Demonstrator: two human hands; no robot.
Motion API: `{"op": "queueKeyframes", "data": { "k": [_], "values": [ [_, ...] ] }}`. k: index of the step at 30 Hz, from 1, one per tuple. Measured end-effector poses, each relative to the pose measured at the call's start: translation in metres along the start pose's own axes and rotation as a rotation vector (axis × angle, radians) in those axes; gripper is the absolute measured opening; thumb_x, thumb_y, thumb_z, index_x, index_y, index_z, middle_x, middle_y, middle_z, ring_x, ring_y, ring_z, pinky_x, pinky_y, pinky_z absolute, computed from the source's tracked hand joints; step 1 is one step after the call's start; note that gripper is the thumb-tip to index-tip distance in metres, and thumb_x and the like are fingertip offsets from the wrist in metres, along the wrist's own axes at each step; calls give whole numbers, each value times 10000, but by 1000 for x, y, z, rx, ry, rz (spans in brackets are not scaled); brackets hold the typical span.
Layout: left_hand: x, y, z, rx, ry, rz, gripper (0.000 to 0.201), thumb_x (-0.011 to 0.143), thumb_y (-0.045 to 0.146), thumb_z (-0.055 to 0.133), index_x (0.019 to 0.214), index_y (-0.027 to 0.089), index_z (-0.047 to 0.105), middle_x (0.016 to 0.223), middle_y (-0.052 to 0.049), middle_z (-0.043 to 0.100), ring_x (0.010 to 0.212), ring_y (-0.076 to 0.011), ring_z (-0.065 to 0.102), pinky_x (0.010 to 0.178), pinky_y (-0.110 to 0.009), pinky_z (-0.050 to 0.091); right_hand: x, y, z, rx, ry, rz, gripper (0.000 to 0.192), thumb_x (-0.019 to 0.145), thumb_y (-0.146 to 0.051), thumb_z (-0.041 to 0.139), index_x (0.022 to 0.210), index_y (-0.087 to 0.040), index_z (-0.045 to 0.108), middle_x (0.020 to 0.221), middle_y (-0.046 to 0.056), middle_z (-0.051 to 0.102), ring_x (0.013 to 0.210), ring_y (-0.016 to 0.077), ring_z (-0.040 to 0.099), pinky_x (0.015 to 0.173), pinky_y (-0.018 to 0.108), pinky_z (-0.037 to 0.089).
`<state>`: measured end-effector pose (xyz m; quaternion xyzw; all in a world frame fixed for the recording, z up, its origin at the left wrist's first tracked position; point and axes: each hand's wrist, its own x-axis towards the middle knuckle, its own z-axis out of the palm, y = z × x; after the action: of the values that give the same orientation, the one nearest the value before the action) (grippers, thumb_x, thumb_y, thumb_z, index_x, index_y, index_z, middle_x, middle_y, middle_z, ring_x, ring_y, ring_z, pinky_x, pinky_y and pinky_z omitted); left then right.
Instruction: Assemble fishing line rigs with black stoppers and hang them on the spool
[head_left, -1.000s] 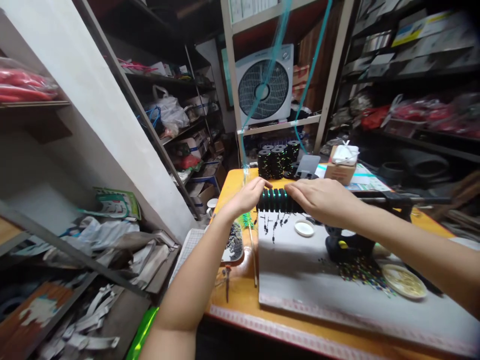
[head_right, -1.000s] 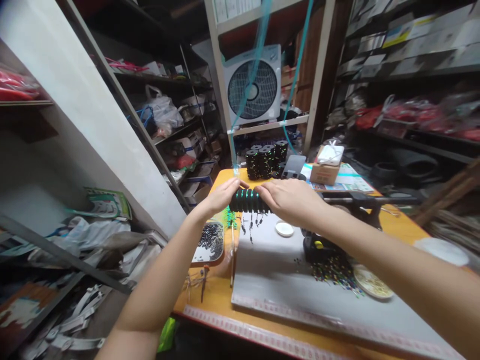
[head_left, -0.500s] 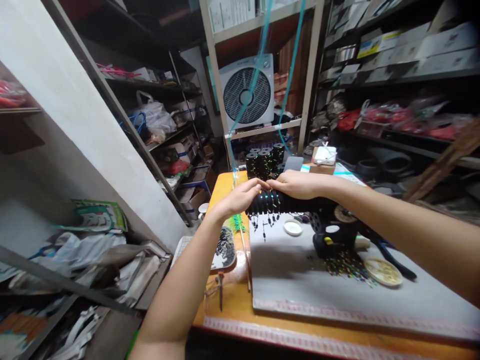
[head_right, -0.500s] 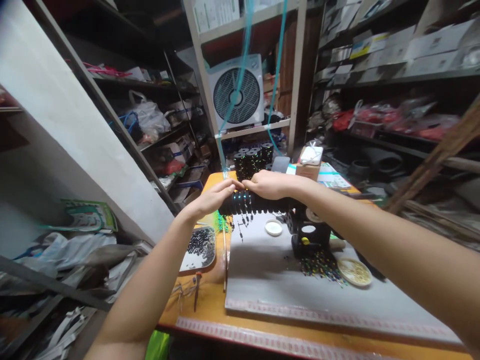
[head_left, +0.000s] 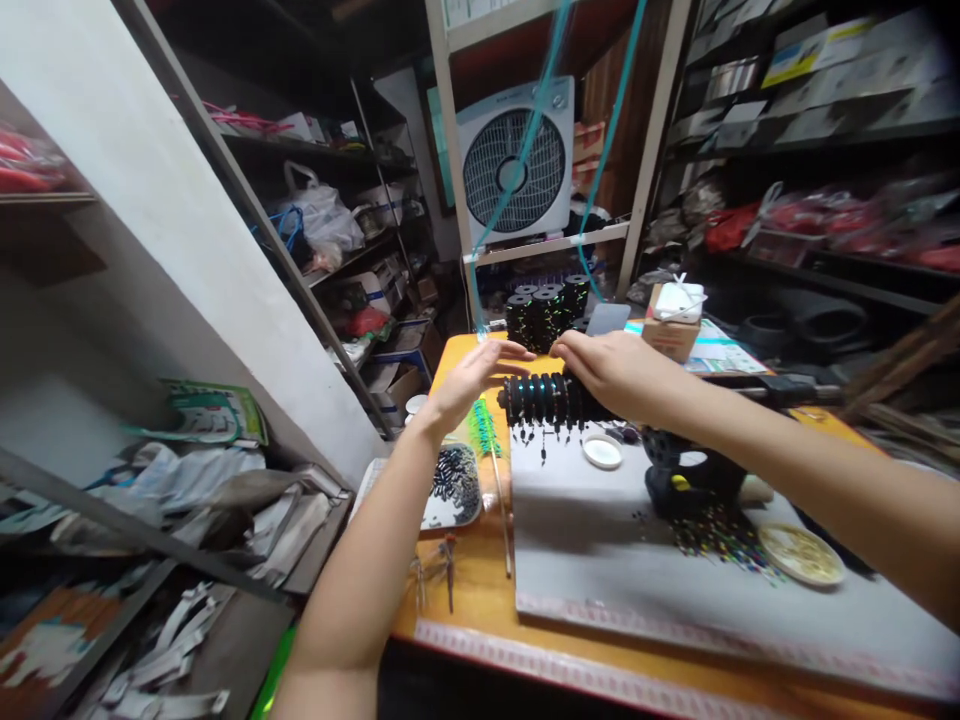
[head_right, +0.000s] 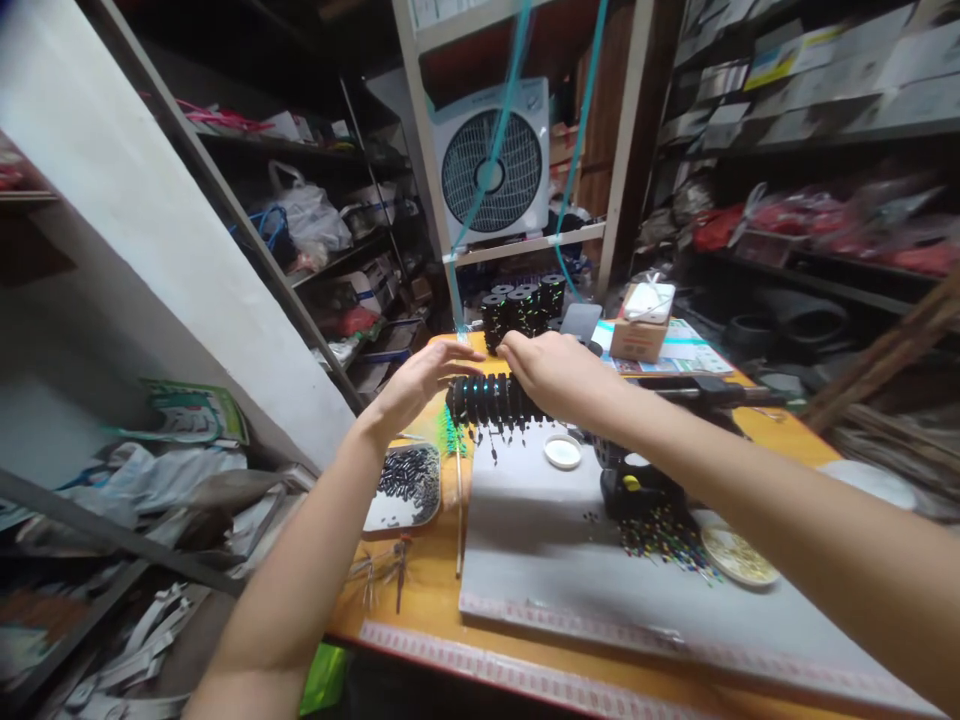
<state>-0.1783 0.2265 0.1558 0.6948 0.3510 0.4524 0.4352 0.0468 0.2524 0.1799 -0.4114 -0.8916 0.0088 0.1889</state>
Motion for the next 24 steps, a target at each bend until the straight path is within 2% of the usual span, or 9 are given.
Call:
{"op": "queueKeyframes", "data": {
  "k": [3,6,9,11,15,18,20,22,24],
  "values": [
    [-19,-5,-4,-13,23,91,358,1021,442,394,1151,234,654,1370,-94,661,1244,-258,632,1074,-443,461,20,10,-5,56,-115,15,450,1006,-446,308,909,-207,675,826,120,727,750,257,647,679,356,445],
    [-31,-9,-8,24,-45,156,333,937,357,500,1215,260,654,1418,-76,628,1347,-277,552,1132,-465,428,36,18,-9,125,-252,-5,487,982,-543,385,803,-218,699,799,72,740,742,228,653,667,328,480],
    [-39,-9,-6,116,-109,175,488,827,239,632,1312,291,615,1490,-66,557,1409,-291,484,1172,-474,395,44,23,-10,168,-336,-9,528,963,-625,446,779,-197,695,793,54,737,704,191,651,655,316,506],
    [-41,-8,-1,188,-103,180,593,794,161,679,1360,308,579,1509,-66,525,1426,-286,457,1204,-474,352,46,25,-8,176,-328,-8,484,969,-595,494,838,-175,698,829,52,738,715,168,658,699,321,525],
    [-40,-13,7,273,-21,202,576,830,173,721,1363,302,543,1451,-83,540,1376,-267,497,1194,-467,359,40,19,-10,144,-135,13,359,995,-409,449,968,-173,719,918,100,761,815,213,692,781,353,524],
    [-37,-20,7,286,4,205,529,846,213,743,1331,283,546,1408,-97,571,1319,-267,554,1141,-456,421,16,6,-22,102,110,30,418,997,-326,356,1229,-141,651,1229,172,701,1111,295,649,959,434,470],
    [-36,-24,5,285,7,208,533,836,228,766,1321,279,551,1412,-103,574,1313,-278,562,1124,-457,433,-12,-4,-32,90,221,26,446,1001,-315,329,1329,-156,586,1341,165,639,1221,301,588,1030,455,426],
    [-34,-26,2,281,6,212,546,822,235,785,1314,280,553,1423,-105,570,1324,-288,553,1123,-458,428,-47,-10,-36,112,287,-8,401,998,-351,360,1276,-210,612,1242,131,682,1129,282,630,973,428,464],
    [-32,-27,0,274,-3,214,550,810,232,798,1301,281,556,1423,-100,570,1331,-288,544,1130,-452,417,-84,-11,-29,166,276,-24,316,994,-397,416,1130,-253,661,1094,104,719,996,262,666,883,396,497]
  ]
}}
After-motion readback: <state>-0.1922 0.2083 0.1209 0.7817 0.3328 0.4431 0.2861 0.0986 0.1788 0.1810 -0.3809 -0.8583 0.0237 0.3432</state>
